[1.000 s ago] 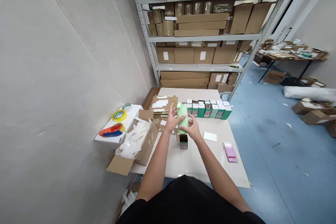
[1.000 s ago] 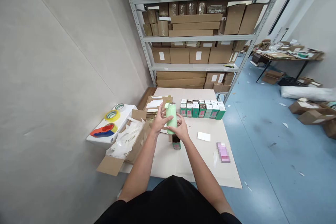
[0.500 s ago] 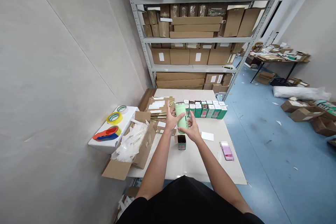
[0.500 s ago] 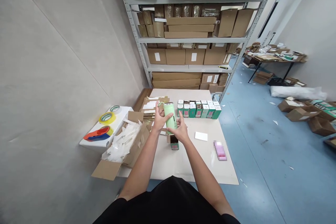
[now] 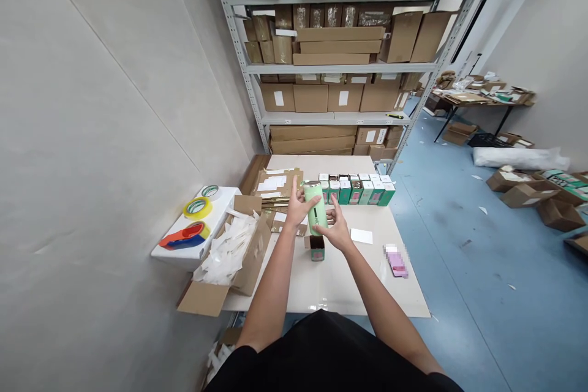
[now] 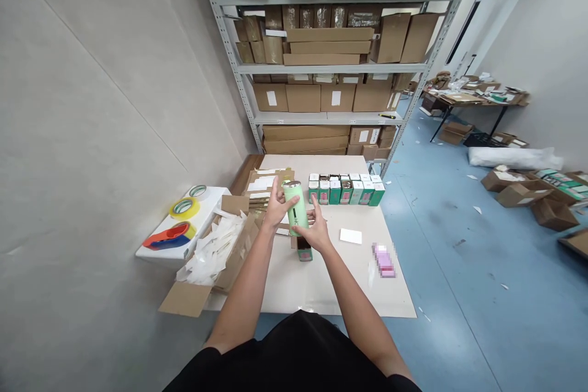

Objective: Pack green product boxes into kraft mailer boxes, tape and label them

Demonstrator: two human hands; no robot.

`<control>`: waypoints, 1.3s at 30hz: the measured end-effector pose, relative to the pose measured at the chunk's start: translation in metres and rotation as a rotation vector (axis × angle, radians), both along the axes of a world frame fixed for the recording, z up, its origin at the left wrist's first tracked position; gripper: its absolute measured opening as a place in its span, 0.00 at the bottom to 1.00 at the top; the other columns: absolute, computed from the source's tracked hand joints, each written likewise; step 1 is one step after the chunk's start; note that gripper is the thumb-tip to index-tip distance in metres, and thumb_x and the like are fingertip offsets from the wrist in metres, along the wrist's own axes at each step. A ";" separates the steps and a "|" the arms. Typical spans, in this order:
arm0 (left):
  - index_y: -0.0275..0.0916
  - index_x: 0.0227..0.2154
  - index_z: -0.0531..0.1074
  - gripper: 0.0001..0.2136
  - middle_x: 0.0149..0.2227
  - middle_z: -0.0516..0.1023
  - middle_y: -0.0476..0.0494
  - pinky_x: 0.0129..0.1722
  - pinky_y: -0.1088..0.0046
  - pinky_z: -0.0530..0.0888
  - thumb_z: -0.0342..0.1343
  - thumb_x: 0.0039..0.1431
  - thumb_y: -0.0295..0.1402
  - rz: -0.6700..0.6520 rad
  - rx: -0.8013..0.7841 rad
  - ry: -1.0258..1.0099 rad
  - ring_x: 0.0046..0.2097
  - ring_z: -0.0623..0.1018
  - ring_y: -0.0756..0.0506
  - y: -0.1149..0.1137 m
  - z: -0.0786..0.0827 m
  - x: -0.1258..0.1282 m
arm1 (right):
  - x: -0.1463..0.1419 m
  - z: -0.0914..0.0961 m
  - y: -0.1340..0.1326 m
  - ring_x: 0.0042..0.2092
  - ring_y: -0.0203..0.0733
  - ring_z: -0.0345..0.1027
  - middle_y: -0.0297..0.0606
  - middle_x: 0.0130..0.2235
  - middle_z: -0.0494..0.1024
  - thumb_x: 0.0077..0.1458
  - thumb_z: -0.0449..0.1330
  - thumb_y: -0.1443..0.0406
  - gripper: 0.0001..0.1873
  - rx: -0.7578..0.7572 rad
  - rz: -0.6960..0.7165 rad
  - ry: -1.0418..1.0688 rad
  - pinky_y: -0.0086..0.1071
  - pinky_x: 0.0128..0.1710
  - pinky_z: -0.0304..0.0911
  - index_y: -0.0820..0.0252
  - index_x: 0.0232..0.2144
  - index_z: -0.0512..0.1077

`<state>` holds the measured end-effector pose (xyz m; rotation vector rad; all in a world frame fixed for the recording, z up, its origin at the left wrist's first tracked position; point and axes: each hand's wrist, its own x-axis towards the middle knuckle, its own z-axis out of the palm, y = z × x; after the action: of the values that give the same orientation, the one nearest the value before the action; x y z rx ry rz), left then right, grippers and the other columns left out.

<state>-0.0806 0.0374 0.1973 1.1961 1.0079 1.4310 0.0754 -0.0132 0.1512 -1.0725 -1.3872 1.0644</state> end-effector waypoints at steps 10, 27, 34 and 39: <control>0.47 0.76 0.42 0.61 0.59 0.76 0.34 0.54 0.60 0.79 0.77 0.46 0.41 -0.064 -0.058 -0.043 0.53 0.81 0.40 0.006 -0.002 0.002 | 0.003 -0.008 0.003 0.44 0.48 0.75 0.37 0.45 0.77 0.43 0.75 0.57 0.68 -0.074 0.031 0.041 0.46 0.47 0.74 0.46 0.76 0.40; 0.48 0.76 0.39 0.62 0.51 0.81 0.38 0.54 0.59 0.78 0.77 0.47 0.38 -0.112 -0.101 -0.083 0.50 0.82 0.40 0.001 0.004 0.005 | 0.005 -0.013 0.001 0.47 0.45 0.75 0.37 0.49 0.77 0.46 0.74 0.57 0.66 -0.057 0.110 0.140 0.44 0.52 0.71 0.43 0.76 0.38; 0.50 0.76 0.40 0.65 0.54 0.79 0.38 0.54 0.61 0.78 0.80 0.42 0.34 -0.035 -0.089 -0.066 0.51 0.81 0.40 0.001 0.005 0.009 | -0.001 -0.018 0.001 0.46 0.47 0.73 0.37 0.46 0.76 0.40 0.77 0.58 0.70 -0.055 -0.058 0.050 0.44 0.51 0.71 0.47 0.76 0.40; 0.51 0.76 0.39 0.62 0.52 0.80 0.39 0.55 0.60 0.78 0.78 0.46 0.36 -0.077 -0.124 -0.175 0.51 0.81 0.41 0.004 -0.003 0.008 | -0.004 -0.021 0.000 0.44 0.47 0.75 0.36 0.46 0.77 0.45 0.74 0.58 0.66 -0.059 0.043 0.033 0.42 0.47 0.72 0.46 0.76 0.39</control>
<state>-0.0724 0.0414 0.1945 0.9912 0.9057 1.3673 0.0717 -0.0131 0.1300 -1.0675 -1.3646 1.1557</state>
